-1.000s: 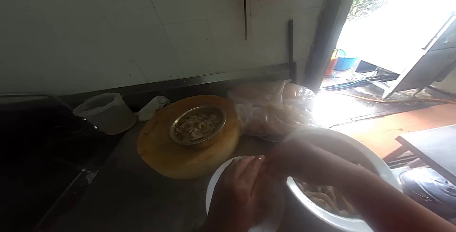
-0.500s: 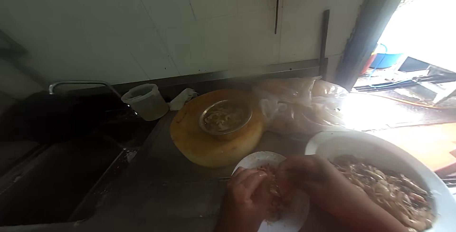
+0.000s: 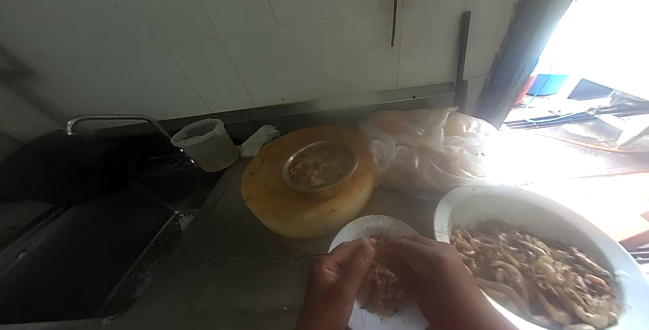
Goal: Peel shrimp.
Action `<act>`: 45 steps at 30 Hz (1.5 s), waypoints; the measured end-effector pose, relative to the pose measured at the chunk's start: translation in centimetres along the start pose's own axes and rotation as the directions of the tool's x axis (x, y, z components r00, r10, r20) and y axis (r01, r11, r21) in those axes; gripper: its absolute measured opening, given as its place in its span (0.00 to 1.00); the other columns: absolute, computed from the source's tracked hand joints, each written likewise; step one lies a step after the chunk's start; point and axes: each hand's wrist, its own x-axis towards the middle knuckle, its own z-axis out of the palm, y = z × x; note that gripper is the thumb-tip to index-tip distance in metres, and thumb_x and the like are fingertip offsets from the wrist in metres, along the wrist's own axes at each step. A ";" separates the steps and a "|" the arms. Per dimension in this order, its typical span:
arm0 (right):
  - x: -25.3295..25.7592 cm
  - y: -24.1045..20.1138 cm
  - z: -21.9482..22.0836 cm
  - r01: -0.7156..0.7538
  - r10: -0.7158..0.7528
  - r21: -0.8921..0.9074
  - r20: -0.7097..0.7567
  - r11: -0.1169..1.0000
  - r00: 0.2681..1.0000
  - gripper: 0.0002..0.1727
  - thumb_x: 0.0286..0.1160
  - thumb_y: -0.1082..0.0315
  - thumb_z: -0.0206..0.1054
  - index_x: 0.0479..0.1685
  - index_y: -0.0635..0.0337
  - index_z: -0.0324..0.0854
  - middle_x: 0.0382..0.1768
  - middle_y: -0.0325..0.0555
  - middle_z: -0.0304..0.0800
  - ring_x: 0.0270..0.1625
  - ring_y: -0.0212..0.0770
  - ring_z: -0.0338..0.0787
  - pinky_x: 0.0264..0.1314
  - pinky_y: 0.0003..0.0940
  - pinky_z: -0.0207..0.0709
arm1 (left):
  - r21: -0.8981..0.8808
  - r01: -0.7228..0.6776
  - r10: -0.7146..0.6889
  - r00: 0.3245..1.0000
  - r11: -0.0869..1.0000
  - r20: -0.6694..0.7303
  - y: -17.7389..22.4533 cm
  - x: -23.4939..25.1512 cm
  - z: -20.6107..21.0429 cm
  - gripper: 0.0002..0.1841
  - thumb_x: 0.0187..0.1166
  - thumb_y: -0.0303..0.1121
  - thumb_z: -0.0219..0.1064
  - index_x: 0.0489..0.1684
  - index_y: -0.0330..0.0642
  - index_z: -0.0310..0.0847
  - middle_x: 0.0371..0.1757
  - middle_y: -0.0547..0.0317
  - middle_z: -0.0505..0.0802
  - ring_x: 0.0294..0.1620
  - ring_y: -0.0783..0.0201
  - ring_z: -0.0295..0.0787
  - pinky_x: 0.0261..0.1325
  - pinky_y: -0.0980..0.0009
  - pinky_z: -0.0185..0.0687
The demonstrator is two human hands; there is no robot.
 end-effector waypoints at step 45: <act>-1.2 0.9 -0.5 -0.216 0.122 0.383 0.256 0.898 0.959 0.12 0.90 0.59 0.60 0.54 0.52 0.88 0.48 0.36 0.92 0.46 0.30 0.94 0.48 0.30 0.93 | 0.137 -0.168 0.159 0.984 0.976 0.076 0.0 -0.7 0.0 0.08 0.78 0.27 0.73 0.50 0.34 0.91 0.47 0.48 0.93 0.44 0.54 0.95 0.50 0.59 0.97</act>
